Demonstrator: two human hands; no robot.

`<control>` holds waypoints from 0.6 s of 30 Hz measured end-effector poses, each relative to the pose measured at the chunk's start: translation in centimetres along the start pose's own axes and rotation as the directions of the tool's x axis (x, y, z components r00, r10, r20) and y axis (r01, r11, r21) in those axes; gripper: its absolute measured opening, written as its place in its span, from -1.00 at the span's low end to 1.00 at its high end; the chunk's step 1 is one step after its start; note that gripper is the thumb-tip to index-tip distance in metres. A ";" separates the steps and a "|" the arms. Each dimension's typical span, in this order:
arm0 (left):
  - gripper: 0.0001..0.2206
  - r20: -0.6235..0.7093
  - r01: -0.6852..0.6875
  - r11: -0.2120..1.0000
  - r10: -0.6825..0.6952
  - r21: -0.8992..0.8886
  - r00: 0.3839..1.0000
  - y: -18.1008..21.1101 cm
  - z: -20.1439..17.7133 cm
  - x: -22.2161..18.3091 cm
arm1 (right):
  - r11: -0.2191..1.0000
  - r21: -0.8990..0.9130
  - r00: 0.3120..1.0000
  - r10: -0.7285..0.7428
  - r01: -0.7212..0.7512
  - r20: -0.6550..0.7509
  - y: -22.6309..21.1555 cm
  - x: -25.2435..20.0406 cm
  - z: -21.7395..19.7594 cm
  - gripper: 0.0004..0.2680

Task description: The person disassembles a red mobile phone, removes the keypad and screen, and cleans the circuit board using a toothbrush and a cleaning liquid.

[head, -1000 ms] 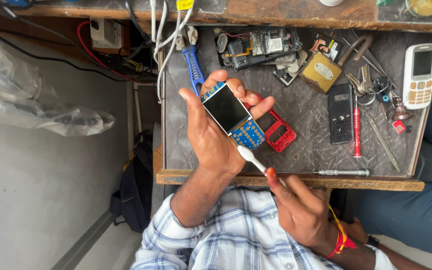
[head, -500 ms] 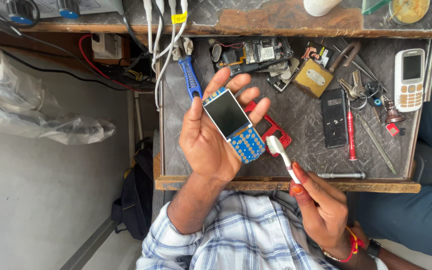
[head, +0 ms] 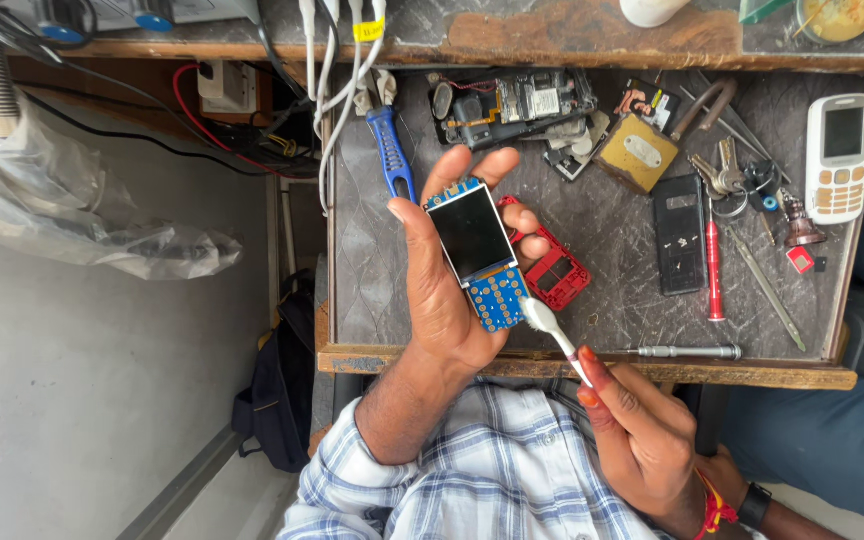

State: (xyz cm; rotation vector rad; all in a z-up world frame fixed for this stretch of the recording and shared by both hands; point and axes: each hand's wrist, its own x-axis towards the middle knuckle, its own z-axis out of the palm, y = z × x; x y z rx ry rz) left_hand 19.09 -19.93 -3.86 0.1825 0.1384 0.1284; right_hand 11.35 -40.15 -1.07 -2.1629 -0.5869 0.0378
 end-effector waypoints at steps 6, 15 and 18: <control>-0.34 -0.020 -0.045 0.997 0.046 0.056 0.999 -0.7 -0.3 -0.2 | 0.996 -0.086 0.999 -0.032 0.033 0.020 -0.3 -0.2 0.7 -0.68; -0.37 -0.059 -0.039 0.999 0.037 -0.026 0.998 -0.3 -0.5 -0.1 | 0.996 -0.071 0.998 -0.044 0.047 0.043 -0.4 0.1 1.0 -0.68; -0.40 -0.055 -0.047 0.998 0.044 -0.046 0.998 -0.5 -0.6 0.1 | 0.998 -0.045 0.999 -0.034 0.035 0.026 -0.4 0.5 1.1 -0.67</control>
